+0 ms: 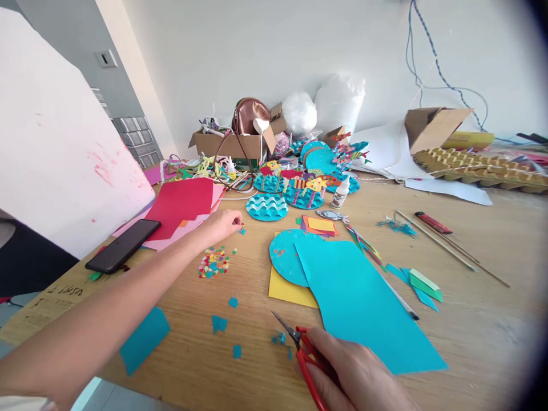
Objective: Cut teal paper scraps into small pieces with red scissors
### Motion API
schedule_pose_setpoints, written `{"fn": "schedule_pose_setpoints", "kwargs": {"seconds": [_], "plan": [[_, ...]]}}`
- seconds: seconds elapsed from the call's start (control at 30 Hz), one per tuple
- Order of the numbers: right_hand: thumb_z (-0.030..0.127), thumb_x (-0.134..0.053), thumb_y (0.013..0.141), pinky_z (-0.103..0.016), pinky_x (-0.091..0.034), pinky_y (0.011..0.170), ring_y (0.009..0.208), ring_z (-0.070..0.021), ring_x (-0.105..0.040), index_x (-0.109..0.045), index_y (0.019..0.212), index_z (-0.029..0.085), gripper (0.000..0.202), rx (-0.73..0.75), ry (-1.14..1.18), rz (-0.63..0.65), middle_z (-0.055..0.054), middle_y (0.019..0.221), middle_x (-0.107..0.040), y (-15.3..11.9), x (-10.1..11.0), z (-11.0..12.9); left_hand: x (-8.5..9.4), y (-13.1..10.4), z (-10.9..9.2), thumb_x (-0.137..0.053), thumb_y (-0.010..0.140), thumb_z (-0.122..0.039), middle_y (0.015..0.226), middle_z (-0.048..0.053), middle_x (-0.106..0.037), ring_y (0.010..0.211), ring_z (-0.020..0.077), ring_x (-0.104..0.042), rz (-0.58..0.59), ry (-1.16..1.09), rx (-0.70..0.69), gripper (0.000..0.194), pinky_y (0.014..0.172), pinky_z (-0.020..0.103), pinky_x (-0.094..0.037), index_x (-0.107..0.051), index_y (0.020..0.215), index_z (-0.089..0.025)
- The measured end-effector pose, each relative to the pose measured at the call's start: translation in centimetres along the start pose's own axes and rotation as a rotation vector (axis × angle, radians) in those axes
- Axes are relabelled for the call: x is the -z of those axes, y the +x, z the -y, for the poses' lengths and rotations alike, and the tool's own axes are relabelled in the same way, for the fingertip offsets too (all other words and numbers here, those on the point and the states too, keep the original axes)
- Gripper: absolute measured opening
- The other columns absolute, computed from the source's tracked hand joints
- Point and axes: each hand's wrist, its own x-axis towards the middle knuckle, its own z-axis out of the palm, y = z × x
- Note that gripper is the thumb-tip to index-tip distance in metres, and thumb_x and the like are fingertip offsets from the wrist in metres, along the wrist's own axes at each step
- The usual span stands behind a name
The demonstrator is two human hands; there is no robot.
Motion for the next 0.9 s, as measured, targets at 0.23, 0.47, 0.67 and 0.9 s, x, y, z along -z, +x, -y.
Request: {"fn": "schedule_pose_setpoints", "kwargs": {"seconds": [0.23,0.47,0.67,0.9], "plan": [[0.029,-0.036,0.091,-0.023,-0.037,0.050,0.058,-0.0149,-0.059,-0.052,0.077,0.024,0.023,0.000,0.094,-0.058,0.000,0.070,-0.066,-1.0,0.7,0.6,0.7,-9.1,-3.8,-0.057,0.073,-0.008,0.073,-0.003,-0.064,0.072,0.0134,-0.059,0.247,-0.041,-0.311,0.014,0.065,0.022,-0.039,-0.063,0.068,-0.020],[0.032,-0.035,0.092,-0.024,-0.035,0.049,0.055,-0.0145,-0.054,-0.052,0.078,0.023,0.024,-0.005,0.113,-0.071,0.000,0.068,-0.065,-1.8,0.4,1.6,-3.4,-15.8,-4.8,-0.056,0.080,-0.016,0.087,0.003,-0.062,0.078,0.0193,-0.059,0.316,0.122,-0.475,0.004,0.064,0.028,-0.042,-0.054,0.082,-0.019],[0.031,-0.035,0.092,-0.023,-0.035,0.050,0.055,-0.0143,-0.053,-0.052,0.076,0.023,0.025,-0.018,0.108,-0.063,0.000,0.068,-0.064,-2.3,0.2,2.2,-5.3,-16.3,-4.3,-0.049,0.082,-0.012,0.091,0.005,-0.060,0.083,0.0203,-0.058,0.248,0.188,-0.461,0.008,0.069,0.030,-0.045,-0.051,0.085,-0.019],[0.029,-0.036,0.090,-0.023,-0.035,0.049,0.054,-0.0141,-0.052,-0.051,0.073,0.022,0.024,-0.026,0.098,-0.066,-0.001,0.065,-0.064,-2.4,0.1,2.5,-5.7,-16.5,-4.0,-0.042,0.085,-0.011,0.087,0.003,-0.060,0.079,0.0185,-0.057,0.228,0.180,-0.485,0.012,0.067,0.029,-0.044,-0.050,0.083,-0.020]]}}
